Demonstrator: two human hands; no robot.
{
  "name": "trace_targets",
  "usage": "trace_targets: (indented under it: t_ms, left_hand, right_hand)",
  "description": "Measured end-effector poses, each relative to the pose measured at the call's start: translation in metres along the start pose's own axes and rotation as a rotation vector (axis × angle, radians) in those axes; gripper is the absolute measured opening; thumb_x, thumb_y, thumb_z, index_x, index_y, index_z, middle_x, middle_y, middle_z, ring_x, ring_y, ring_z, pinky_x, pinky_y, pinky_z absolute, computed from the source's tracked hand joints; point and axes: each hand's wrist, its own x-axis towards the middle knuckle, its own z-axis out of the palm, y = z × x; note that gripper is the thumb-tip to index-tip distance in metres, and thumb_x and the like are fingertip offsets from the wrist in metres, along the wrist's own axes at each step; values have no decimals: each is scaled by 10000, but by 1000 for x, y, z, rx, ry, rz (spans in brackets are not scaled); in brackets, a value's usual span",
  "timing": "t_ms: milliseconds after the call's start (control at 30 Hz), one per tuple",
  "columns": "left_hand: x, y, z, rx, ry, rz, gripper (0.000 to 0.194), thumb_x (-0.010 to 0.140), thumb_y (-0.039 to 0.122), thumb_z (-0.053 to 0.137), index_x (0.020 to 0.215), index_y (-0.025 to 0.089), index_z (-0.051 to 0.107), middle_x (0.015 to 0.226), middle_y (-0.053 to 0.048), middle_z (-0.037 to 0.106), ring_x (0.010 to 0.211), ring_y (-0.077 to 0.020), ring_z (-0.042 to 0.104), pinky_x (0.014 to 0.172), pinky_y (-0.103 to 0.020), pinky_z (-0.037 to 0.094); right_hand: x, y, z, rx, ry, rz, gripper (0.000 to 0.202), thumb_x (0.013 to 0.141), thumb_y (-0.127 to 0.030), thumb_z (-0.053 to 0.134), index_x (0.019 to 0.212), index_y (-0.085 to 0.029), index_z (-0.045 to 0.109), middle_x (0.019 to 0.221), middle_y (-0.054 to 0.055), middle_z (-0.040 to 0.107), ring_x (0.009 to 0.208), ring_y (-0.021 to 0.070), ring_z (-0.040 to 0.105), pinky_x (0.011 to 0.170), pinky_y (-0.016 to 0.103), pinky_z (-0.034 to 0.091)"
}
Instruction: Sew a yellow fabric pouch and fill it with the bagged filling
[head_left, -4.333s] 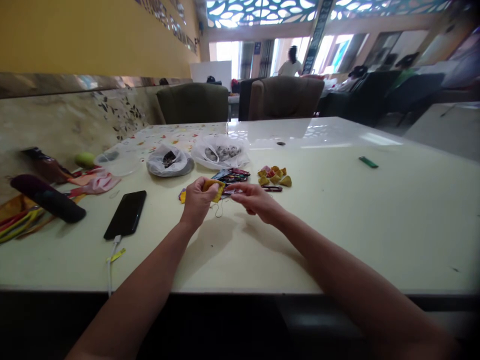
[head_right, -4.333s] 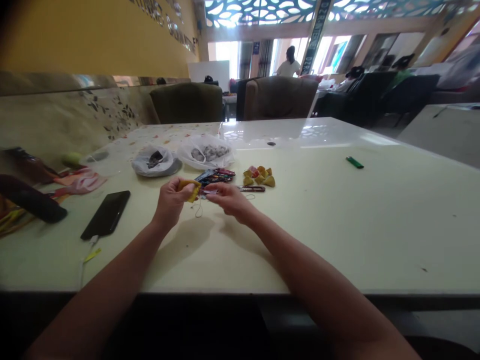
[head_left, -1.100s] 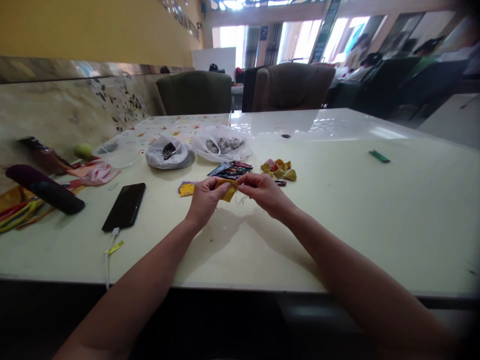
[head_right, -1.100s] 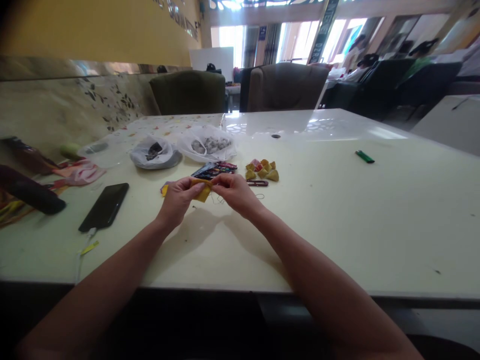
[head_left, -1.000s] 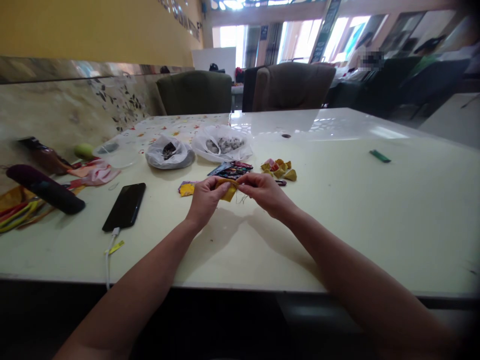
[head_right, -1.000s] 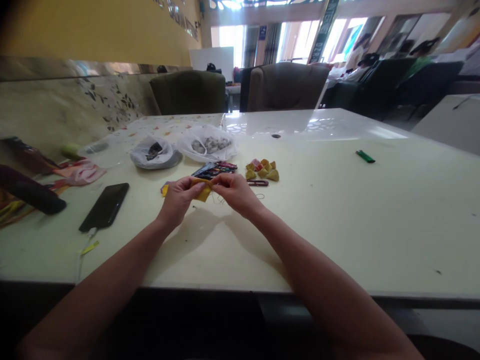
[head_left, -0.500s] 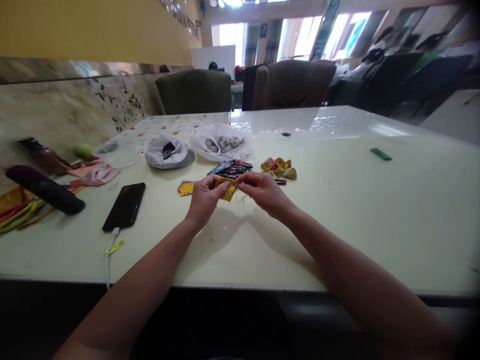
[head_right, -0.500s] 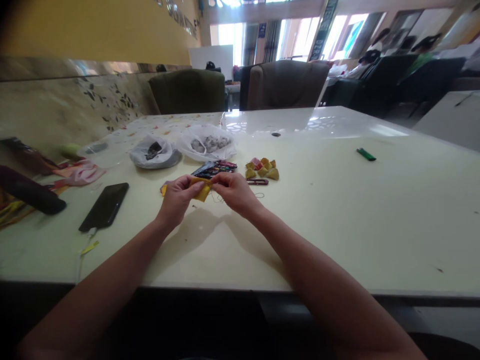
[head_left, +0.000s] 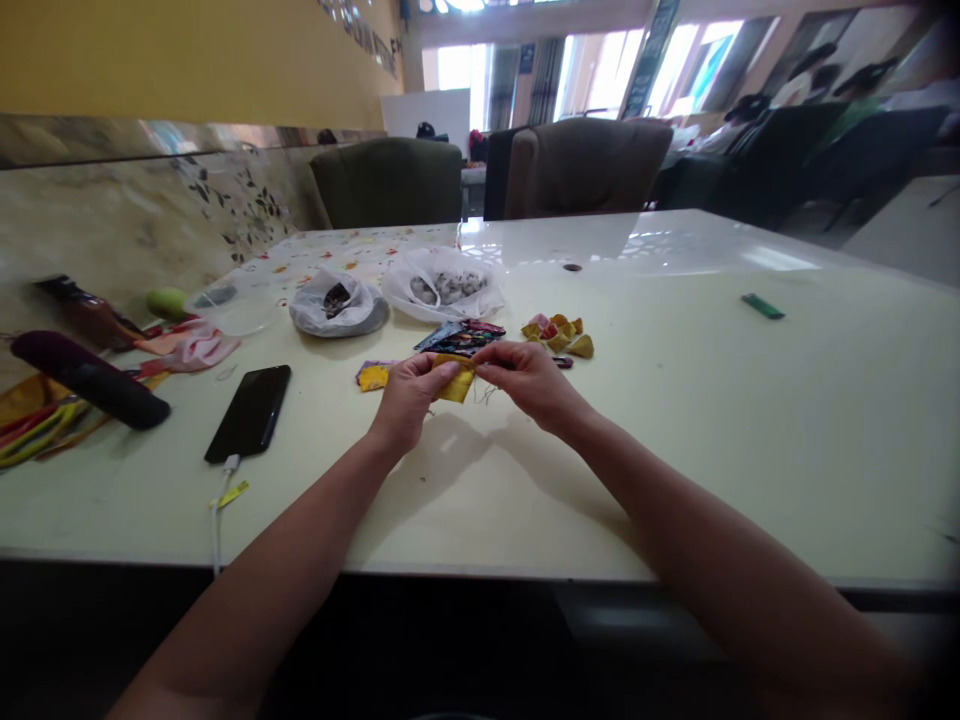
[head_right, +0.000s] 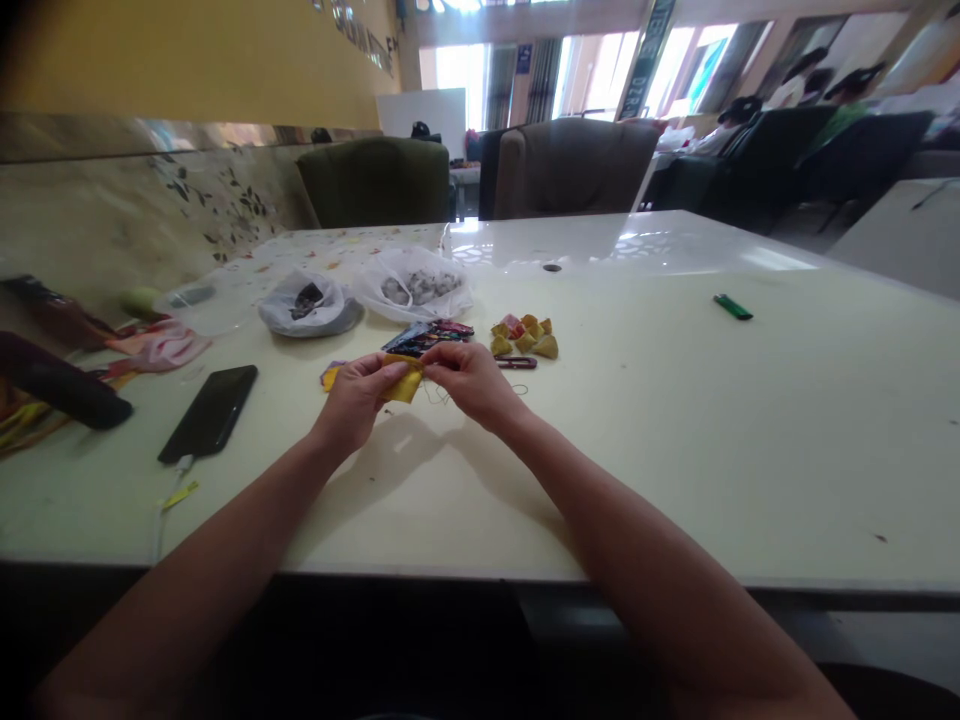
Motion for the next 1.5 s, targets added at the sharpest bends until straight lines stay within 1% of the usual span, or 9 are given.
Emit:
trace_targets:
  t_ms: [267,500,667,933,1033,1200,1300,1400,1500]
  left_hand:
    - [-1,3,1,-35,-24,-66,405,545,376,903,839,141,755,768,-40,725,652,-117,606,618,-237,463]
    - [0,4,1,-51,-43,-91,405,526,364,916,835,148,770,751,-38,725,639,-112,604,581,-219,437]
    - [0,4,-1,-41,-75,-116,405,531,366,920,845,153,780,771,-44,731,649,-114,611,598,-224,452]
    - [1,1,-2,-21,-103,-121,399,539,376,922,830,147,775,776,-45,722,684,-120,615,646,-239,461]
    - [2,-1,-2,-8,-104,-98,381,564,378,908,829,144,764,777,-44,718,683,-122,612,652,-246,455]
    - [2,-5,-3,29,-87,-34,373,601,391,882,831,132,744,783,-42,714,687,-120,606,659,-243,440]
    - [1,-7,-1,66,-90,24,354,625,393,863,820,128,733,774,-36,705,694,-122,598,675,-247,440]
    - [0,-10,1,148,-87,98,317,651,393,840,777,132,712,727,-19,676,668,-117,570,666,-249,430]
    - [-1,-13,2,222,-88,152,284,674,390,812,744,144,689,699,-4,648,652,-117,547,653,-251,422]
  right_hand:
    - [2,0,-3,78,-23,22,155,727,-310,723,791,-170,740,674,-11,606,662,119,495,651,285,412]
    - [5,4,-8,86,-45,43,181,704,-316,754,802,-164,760,712,-4,631,659,112,490,653,283,405]
    - [7,7,-10,117,-60,63,189,679,-315,769,791,-163,765,702,-6,632,648,105,480,644,279,396]
    - [6,8,-11,98,-116,39,209,719,-354,767,794,-160,746,722,0,626,668,112,482,650,282,379]
    - [5,9,-9,72,-101,34,227,745,-370,748,820,-159,715,720,-6,604,671,117,476,639,278,367]
    - [1,9,-2,-111,-40,-91,162,846,-330,665,925,-195,625,690,-39,523,643,122,456,615,271,354]
    - [-3,4,4,-251,-2,-197,90,887,-273,617,929,-205,575,768,-8,592,706,148,527,675,286,403]
    - [-6,1,7,-405,-5,-298,39,913,-230,569,886,-205,555,825,31,634,749,170,558,708,298,414]
    - [-6,3,7,-581,-4,-401,118,935,-200,503,825,-208,548,833,59,629,762,188,546,705,311,402]
